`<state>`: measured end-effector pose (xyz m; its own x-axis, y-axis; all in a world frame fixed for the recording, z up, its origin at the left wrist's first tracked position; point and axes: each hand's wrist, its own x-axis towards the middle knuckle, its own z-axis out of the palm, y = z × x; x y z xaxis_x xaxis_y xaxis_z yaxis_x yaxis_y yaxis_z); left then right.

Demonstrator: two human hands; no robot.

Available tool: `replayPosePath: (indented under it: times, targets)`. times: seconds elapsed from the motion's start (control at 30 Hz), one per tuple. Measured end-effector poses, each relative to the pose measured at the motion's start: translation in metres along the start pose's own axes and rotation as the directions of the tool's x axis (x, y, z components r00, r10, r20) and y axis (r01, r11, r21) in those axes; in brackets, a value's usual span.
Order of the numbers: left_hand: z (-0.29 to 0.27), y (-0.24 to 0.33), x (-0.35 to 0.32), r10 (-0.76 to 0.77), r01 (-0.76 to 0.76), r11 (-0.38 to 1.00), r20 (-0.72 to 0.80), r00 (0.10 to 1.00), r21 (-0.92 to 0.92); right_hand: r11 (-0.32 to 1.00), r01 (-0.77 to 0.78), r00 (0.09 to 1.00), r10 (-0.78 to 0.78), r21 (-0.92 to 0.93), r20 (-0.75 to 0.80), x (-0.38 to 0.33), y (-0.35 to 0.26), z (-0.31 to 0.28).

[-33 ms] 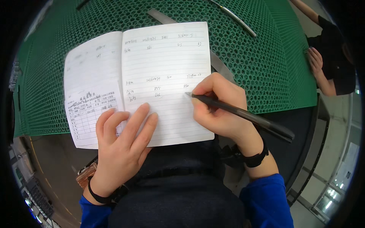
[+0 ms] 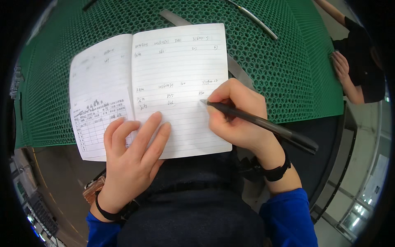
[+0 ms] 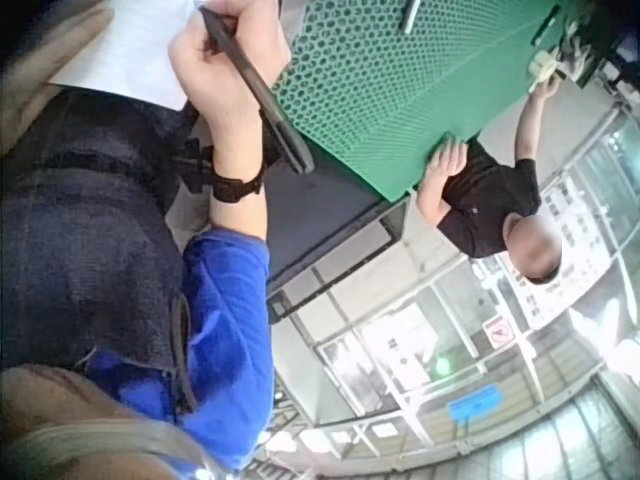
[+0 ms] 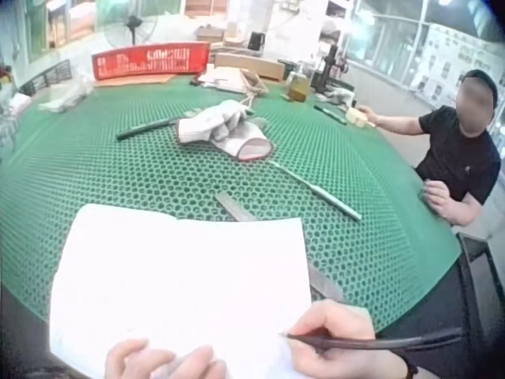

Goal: Inspecting metal engine pistons for defects using a file and recording the measurements and inspection results in a logbook.

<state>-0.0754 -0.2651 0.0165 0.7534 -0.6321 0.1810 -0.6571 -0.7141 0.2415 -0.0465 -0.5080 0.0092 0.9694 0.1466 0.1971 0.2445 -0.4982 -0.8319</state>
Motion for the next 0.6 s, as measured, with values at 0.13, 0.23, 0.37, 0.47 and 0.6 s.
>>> replayPosePath:
  times: [0.13,0.23,0.37,0.47,0.6]
  targets:
    - [-0.0025,0.0009,0.0013,-0.004,0.004,1.0,0.009,1.0,0.001,1.0,-0.015,1.0,0.015,-0.006,0.005,0.0017,-0.0008,-0.0007]
    - [-0.0019,0.001,0.0011,-0.004,0.004,1.0,0.005,1.0,0.01,0.999,0.013,1.0,-0.013,-0.037,0.014,0.003,-0.0008,-0.0013]
    - [-0.0022,0.002,0.001,-0.008,0.008,1.0,0.0,1.0,0.001,0.999,0.021,0.999,-0.019,-0.045,0.048,0.003,-0.0014,-0.0049]
    - [-0.0027,0.001,0.0005,-0.011,0.011,1.0,0.015,1.0,-0.001,0.999,0.018,0.998,-0.016,-0.036,0.067,0.0041,-0.0023,-0.0045]
    - [-0.0031,0.0011,0.0005,-0.015,0.015,1.0,0.027,1.0,-0.002,1.0,0.017,0.999,-0.017,0.025,0.029,0.0028,0.0003,-0.0027]
